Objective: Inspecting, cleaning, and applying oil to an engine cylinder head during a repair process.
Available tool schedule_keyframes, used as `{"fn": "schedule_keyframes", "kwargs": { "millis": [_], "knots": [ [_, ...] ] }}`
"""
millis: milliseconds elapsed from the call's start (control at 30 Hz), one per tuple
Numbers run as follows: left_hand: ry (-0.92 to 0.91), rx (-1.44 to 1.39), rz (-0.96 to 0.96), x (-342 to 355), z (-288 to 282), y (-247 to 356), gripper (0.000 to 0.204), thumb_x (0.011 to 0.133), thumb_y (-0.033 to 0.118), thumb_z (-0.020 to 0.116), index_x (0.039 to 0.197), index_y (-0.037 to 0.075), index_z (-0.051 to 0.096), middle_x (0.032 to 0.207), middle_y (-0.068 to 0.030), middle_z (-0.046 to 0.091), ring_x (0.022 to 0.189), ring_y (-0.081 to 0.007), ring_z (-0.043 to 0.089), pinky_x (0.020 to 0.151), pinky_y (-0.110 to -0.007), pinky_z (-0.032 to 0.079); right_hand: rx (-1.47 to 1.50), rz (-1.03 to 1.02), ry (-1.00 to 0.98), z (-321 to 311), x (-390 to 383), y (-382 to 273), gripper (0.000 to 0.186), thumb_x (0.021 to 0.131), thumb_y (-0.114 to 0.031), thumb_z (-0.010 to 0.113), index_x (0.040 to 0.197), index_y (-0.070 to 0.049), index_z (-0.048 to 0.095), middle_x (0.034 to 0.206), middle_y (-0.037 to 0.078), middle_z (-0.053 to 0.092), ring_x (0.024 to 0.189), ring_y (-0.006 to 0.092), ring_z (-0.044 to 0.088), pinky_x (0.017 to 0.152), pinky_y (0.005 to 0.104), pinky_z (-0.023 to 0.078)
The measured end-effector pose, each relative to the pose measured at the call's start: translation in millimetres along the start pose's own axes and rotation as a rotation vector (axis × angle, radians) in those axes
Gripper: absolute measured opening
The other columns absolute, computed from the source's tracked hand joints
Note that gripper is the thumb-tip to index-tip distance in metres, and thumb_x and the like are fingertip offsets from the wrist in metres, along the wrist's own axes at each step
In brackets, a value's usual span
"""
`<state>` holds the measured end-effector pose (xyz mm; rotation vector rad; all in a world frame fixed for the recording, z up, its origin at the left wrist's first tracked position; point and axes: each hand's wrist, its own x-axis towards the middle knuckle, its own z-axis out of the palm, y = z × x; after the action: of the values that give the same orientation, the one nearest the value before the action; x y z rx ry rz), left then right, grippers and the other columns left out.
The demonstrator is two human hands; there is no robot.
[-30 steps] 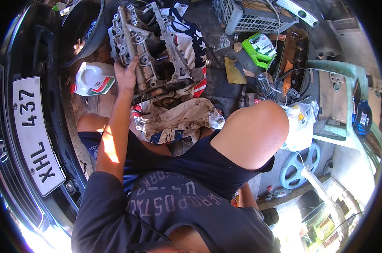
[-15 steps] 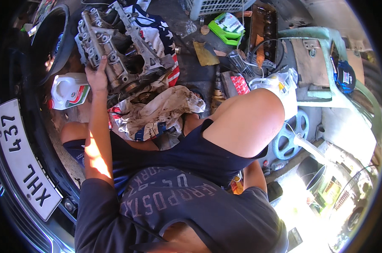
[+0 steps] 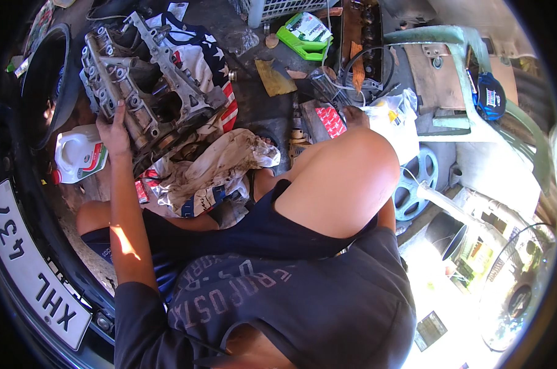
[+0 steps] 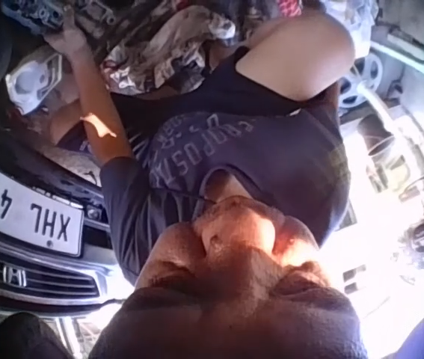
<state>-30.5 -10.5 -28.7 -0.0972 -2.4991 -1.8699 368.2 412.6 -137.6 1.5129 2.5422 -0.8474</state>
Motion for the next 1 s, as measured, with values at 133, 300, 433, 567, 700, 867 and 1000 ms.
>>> {"fn": "schedule_keyframes", "kwargs": {
  "millis": [133, 300, 433, 567, 700, 867, 1000],
  "knots": [
    [0.01, 0.045, 0.009, 0, -8, 9, 0.059, 0.076, 0.025, 0.077, 0.113, -0.012, 0.049, 0.111, -0.0173, 0.058, 0.099, -0.0228, 0.054, 0.092, -0.032, 0.041, -0.138, -0.263, -0.025, 28, 28, 16, 0.025, 0.089, -0.022, 0.057, 0.105, -0.006, 0.066, 0.09, 0.015, 0.068, 0.083, 0.0284, 0.066, 0.076, 0.0368, 0.051],
    [-0.028, 0.028, 0.039, -6, 14, 18, 0.057, 0.076, 0.023, 0.077, 0.117, -0.006, 0.049, 0.112, -0.0134, 0.058, 0.1, -0.0214, 0.053, 0.094, -0.033, 0.039, -0.421, -0.668, -0.095, 71, 79, 108, 0.023, 0.089, -0.02, 0.057, 0.103, -0.003, 0.064, 0.087, 0.014, 0.067, 0.082, 0.03, 0.064, 0.076, 0.0377, 0.05],
    [0.012, -0.086, 0.003, -8, 2, 14, 0.065, 0.071, 0.024, 0.081, 0.116, -0.008, 0.047, 0.11, -0.0162, 0.058, 0.102, -0.0214, 0.055, 0.094, -0.034, 0.041, -0.228, -0.736, -0.2, 128, 38, 24, 0.022, 0.089, -0.019, 0.057, 0.102, -0.003, 0.064, 0.086, 0.013, 0.066, 0.082, 0.0279, 0.062, 0.075, 0.0365, 0.049],
    [0.05, 0.059, -0.017, -8, 4, 6, 0.069, 0.068, 0.03, 0.082, 0.112, -0.012, 0.049, 0.103, -0.0221, 0.06, 0.094, -0.0263, 0.059, 0.087, -0.035, 0.045, -0.163, -0.685, -0.24, 118, 26, 23, 0.021, 0.09, -0.019, 0.056, 0.101, -0.002, 0.063, 0.085, 0.011, 0.065, 0.082, 0.0258, 0.061, 0.075, 0.0353, 0.048],
    [0.092, 0.106, -0.019, -6, 3, 6, 0.076, 0.065, 0.037, 0.082, 0.112, -0.012, 0.049, 0.104, -0.0236, 0.059, 0.095, -0.0298, 0.058, 0.087, -0.037, 0.045, -0.125, -0.595, -0.26, 82, 19, 35, 0.02, 0.091, -0.018, 0.055, 0.1, -0.002, 0.063, 0.084, 0.01, 0.064, 0.081, 0.0237, 0.06, 0.074, 0.0341, 0.047],
    [0.083, 0.22, -0.062, -6, 5, 8, 0.086, 0.062, 0.044, 0.081, 0.119, -0.011, 0.047, 0.111, -0.0271, 0.056, 0.105, -0.0358, 0.055, 0.093, -0.041, 0.042, -0.094, -0.475, -0.259, 17, 23, 35, 0.019, 0.092, -0.017, 0.054, 0.099, -0.002, 0.062, 0.083, 0.008, 0.062, 0.081, 0.021, 0.058, 0.073, 0.0327, 0.046],
    [0.081, 0.241, -0.105, -8, 6, 12, 0.09, 0.061, 0.048, 0.08, 0.121, -0.01, 0.047, 0.114, -0.0269, 0.055, 0.108, -0.0367, 0.053, 0.095, -0.042, 0.041, -0.065, -0.383, -0.262, -43, 19, 2, 0.018, 0.092, -0.016, 0.053, 0.098, -0.001, 0.061, 0.082, 0.007, 0.061, 0.081, 0.0189, 0.056, 0.072, 0.0315, 0.046]
  ]
}}
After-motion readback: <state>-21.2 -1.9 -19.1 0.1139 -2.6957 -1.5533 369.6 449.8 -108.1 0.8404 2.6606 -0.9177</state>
